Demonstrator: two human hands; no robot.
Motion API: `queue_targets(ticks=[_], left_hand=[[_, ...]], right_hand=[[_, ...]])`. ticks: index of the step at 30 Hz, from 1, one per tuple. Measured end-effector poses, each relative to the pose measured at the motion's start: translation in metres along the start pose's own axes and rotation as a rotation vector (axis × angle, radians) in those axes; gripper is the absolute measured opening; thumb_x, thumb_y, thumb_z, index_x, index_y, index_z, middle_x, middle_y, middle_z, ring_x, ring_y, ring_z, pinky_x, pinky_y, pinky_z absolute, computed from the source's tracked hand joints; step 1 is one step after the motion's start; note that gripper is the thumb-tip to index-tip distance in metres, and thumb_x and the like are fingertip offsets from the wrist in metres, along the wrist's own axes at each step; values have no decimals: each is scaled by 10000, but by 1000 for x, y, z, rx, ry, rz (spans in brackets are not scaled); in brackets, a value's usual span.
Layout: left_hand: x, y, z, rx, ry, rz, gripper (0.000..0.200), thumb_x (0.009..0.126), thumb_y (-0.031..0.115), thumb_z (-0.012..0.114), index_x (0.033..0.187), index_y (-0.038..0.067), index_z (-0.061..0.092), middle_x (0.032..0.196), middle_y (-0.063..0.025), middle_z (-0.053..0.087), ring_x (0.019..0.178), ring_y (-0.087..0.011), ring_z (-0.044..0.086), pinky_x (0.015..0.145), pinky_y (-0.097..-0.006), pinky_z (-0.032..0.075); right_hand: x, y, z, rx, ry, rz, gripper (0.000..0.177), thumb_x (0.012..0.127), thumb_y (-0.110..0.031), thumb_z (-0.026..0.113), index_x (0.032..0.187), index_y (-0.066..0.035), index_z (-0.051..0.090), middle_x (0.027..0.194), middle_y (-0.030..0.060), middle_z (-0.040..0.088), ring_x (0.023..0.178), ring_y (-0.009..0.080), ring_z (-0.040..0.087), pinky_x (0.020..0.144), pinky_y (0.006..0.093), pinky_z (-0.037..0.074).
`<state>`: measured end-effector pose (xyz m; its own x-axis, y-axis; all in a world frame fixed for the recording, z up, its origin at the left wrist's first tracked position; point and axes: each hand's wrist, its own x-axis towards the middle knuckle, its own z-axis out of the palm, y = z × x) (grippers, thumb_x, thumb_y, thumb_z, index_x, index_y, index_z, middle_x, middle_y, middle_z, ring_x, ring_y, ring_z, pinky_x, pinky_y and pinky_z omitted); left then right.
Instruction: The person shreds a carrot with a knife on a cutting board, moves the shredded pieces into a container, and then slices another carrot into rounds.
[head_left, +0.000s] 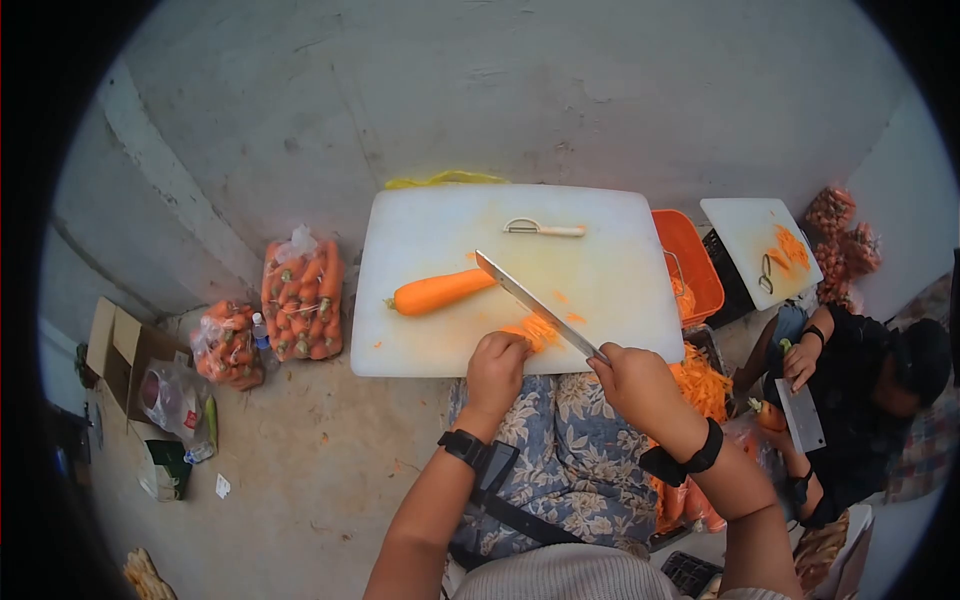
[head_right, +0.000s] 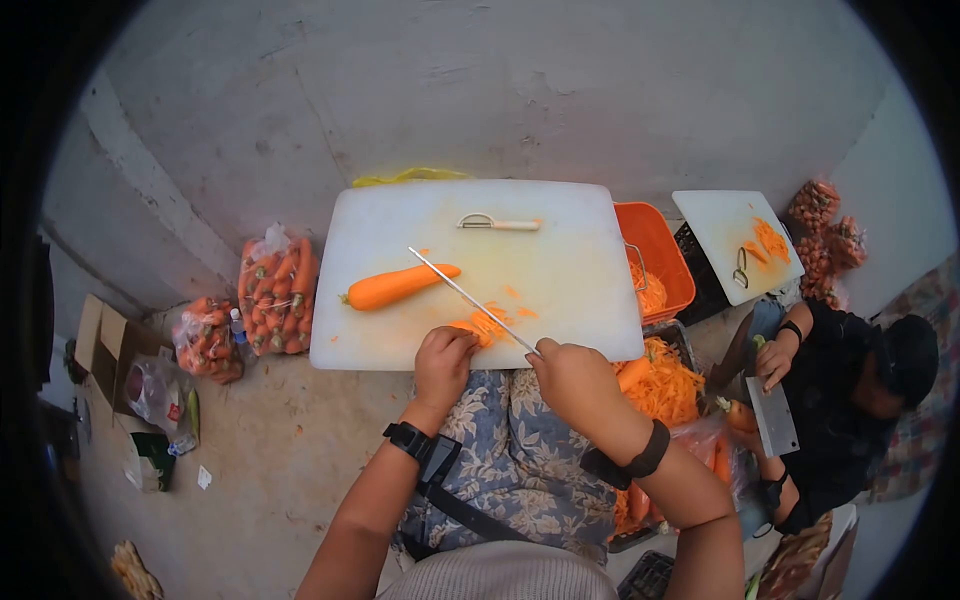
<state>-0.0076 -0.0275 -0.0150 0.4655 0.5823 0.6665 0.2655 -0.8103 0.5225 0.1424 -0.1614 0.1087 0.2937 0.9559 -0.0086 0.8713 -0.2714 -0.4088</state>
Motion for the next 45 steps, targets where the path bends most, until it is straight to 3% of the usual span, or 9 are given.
queue_targets(ticks=[3, 9, 15, 22, 25, 27, 36, 39, 45], left_hand=[[-3, 0, 0, -2, -9, -9, 86, 723, 34, 699, 804, 40, 669, 836, -86, 623, 841, -294, 605, 731, -391, 508], [0, 0, -1, 6, -8, 4, 84, 718, 51, 705, 792, 48, 665, 842, -83, 626, 837, -287, 610, 727, -388, 511], [-3, -2, 1, 21, -15, -28, 86, 716, 51, 707, 790, 52, 665, 843, -80, 628, 839, -290, 610, 726, -390, 511], [0, -2, 1, -3, -9, -7, 84, 714, 53, 707, 783, 46, 661, 839, -79, 628, 830, -297, 605, 715, -393, 507], [0, -1, 1, 7, 7, -17, 82, 714, 49, 705, 781, 45, 659, 836, -80, 627, 823, -297, 606, 710, -394, 508], [-2, -2, 1, 16, -6, -10, 82, 716, 52, 707, 784, 45, 661, 834, -80, 626, 822, -296, 606, 707, -395, 508], [-1, -2, 1, 22, 4, -10, 76, 729, 60, 706, 784, 48, 656, 827, -78, 619, 823, -292, 606, 705, -396, 510], [-3, -2, 1, 25, -1, 3, 81, 725, 54, 708, 790, 48, 660, 828, -78, 620, 819, -291, 607, 705, -390, 511], [-2, -2, 1, 18, 7, 7, 85, 720, 53, 710, 789, 46, 662, 831, -81, 622, 816, -290, 609, 706, -383, 512]], right_hand=[[-2, 20, 36, -94, -52, -67, 247, 922, -220, 572, 799, -6, 583, 654, 209, 611, 650, 402, 622, 609, 492, 490], [3, 5, -3, -75, -29, -41, 231, 917, -215, 573, 825, -3, 594, 684, 214, 625, 675, 408, 630, 625, 498, 493], [-4, 22, 33, -112, -66, -71, 230, 914, -214, 578, 818, -6, 589, 664, 212, 615, 657, 401, 624, 618, 495, 491], [-1, 4, -8, -47, -22, -3, 212, 906, -198, 584, 825, -3, 601, 685, 219, 623, 684, 406, 630, 625, 496, 492], [-6, 4, 0, -13, -10, 15, 220, 908, -204, 582, 820, -3, 602, 682, 222, 620, 680, 409, 625, 621, 499, 489], [-6, 21, 30, -108, -54, -106, 231, 910, -212, 584, 800, -9, 586, 651, 216, 609, 643, 405, 618, 600, 495, 486], [-1, -3, -1, -17, -39, 2, 236, 909, -229, 585, 835, -6, 598, 684, 218, 623, 683, 410, 631, 634, 494, 499], [3, 20, 37, -74, -59, -107, 239, 915, -231, 580, 828, -9, 594, 661, 211, 618, 650, 402, 628, 607, 489, 497], [6, 0, 1, -45, -26, -49, 236, 912, -227, 581, 828, -6, 595, 665, 218, 619, 657, 412, 628, 619, 496, 499]])
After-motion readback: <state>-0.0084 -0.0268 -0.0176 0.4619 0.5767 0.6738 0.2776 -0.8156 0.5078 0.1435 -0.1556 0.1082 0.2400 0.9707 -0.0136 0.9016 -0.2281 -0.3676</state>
